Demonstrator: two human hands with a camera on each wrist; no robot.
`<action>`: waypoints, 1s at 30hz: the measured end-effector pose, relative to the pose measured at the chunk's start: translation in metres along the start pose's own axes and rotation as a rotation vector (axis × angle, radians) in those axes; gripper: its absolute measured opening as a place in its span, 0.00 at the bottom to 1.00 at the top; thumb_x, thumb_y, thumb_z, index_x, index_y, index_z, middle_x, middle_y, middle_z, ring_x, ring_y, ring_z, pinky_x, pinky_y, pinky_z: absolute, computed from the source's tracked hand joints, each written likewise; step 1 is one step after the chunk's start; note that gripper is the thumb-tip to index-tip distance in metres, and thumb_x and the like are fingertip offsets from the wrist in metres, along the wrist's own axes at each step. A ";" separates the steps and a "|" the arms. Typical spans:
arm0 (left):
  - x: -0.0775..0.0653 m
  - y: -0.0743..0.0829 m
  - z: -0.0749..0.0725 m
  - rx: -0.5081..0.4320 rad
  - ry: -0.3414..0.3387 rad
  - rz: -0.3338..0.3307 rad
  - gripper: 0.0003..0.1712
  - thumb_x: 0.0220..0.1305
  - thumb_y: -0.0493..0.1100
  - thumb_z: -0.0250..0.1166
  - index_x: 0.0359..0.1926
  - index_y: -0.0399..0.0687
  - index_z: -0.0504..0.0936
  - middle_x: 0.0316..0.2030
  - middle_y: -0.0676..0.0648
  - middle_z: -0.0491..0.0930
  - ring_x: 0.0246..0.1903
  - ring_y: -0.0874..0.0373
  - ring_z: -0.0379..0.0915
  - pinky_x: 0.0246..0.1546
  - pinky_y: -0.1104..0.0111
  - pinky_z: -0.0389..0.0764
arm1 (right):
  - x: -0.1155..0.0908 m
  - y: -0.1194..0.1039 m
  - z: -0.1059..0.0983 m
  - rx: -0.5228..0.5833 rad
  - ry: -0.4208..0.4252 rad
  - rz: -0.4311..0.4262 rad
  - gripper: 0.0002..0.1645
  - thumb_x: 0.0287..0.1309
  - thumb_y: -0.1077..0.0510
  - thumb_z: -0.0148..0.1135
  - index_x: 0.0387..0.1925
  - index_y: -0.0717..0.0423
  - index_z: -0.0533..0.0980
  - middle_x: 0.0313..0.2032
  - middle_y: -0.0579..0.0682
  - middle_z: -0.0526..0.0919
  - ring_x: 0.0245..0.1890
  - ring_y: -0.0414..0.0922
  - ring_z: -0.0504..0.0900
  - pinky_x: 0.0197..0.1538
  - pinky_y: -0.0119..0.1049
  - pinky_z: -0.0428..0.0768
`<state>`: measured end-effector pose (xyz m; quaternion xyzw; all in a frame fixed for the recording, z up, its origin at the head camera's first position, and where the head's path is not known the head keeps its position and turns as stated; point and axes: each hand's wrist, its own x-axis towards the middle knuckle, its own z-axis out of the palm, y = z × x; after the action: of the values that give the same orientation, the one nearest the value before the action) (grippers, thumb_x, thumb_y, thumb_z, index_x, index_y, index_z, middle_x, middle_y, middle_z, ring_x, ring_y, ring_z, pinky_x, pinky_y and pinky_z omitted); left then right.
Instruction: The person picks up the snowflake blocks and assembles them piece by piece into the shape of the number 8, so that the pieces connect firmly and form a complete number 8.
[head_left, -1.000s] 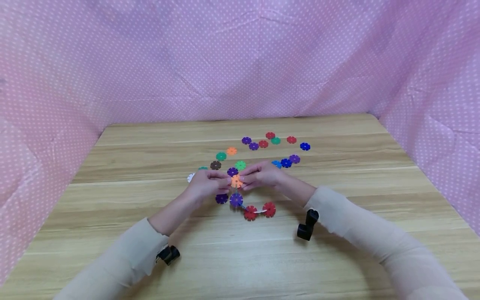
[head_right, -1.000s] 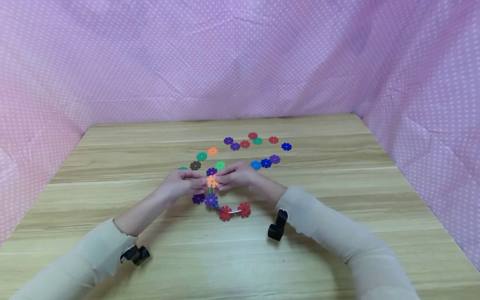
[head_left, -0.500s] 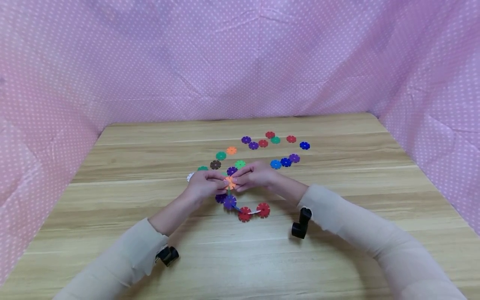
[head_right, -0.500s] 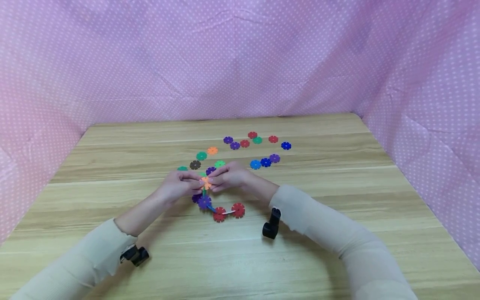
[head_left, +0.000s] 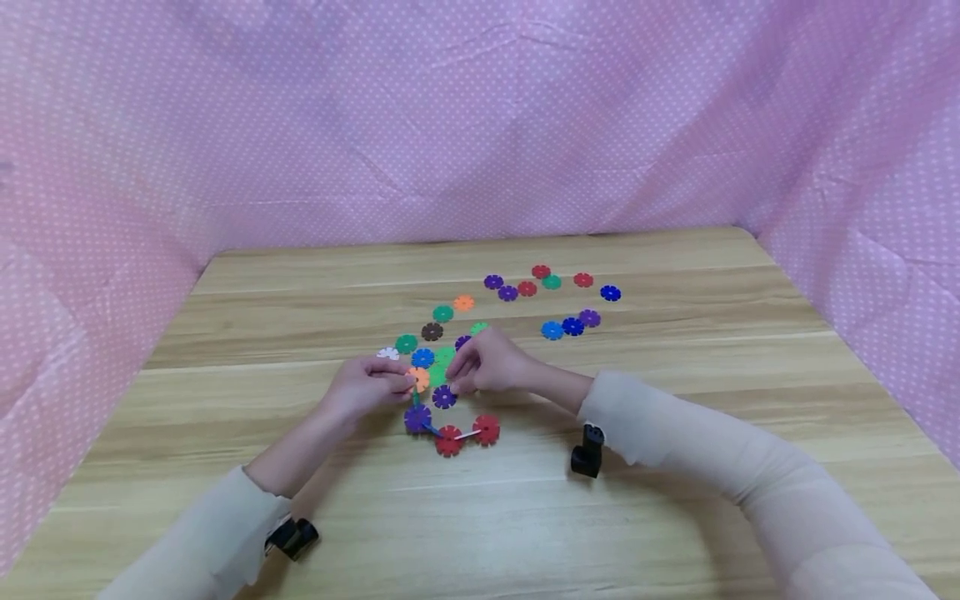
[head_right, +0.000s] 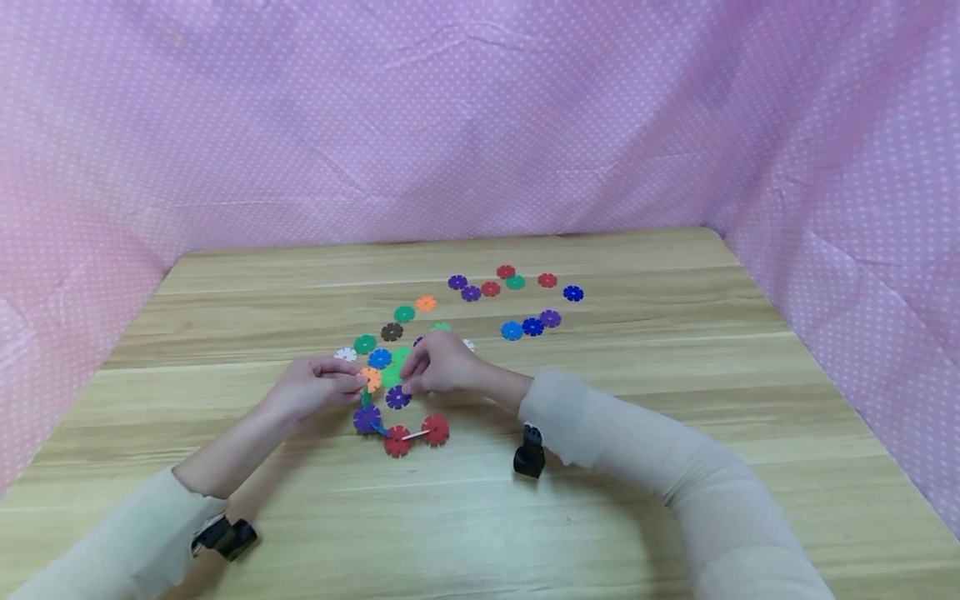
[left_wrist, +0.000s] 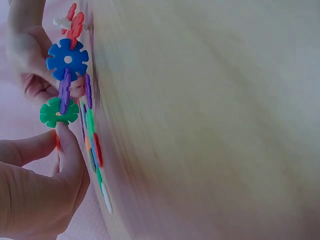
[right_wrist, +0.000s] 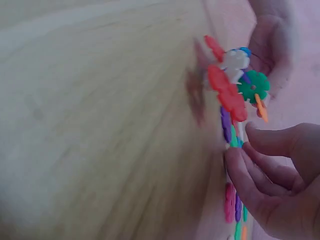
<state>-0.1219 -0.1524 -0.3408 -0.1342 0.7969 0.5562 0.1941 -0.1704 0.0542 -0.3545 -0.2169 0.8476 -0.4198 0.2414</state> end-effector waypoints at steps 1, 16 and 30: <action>-0.001 -0.001 -0.002 0.003 -0.002 0.001 0.16 0.64 0.36 0.63 0.52 0.34 0.78 0.41 0.44 0.84 0.34 0.64 0.82 0.44 0.69 0.85 | -0.001 -0.001 0.002 -0.055 0.010 -0.018 0.10 0.47 0.64 0.73 0.35 0.59 0.84 0.32 0.52 0.88 0.29 0.38 0.84 0.34 0.28 0.84; -0.001 -0.001 0.000 -0.008 -0.019 0.005 0.17 0.63 0.34 0.62 0.52 0.31 0.77 0.40 0.44 0.85 0.32 0.65 0.82 0.43 0.70 0.86 | -0.003 -0.007 0.011 -0.320 0.035 -0.085 0.11 0.44 0.61 0.76 0.32 0.55 0.84 0.29 0.46 0.85 0.29 0.37 0.79 0.34 0.24 0.81; 0.003 0.003 0.014 -0.010 -0.025 0.001 0.15 0.62 0.34 0.63 0.49 0.33 0.79 0.44 0.38 0.84 0.33 0.63 0.82 0.43 0.69 0.86 | -0.011 -0.006 -0.005 -0.381 -0.091 -0.040 0.14 0.42 0.72 0.72 0.34 0.57 0.81 0.30 0.48 0.82 0.32 0.40 0.79 0.38 0.27 0.82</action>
<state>-0.1231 -0.1382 -0.3441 -0.1277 0.7917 0.5618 0.2031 -0.1637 0.0605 -0.3447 -0.2941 0.8956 -0.2463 0.2255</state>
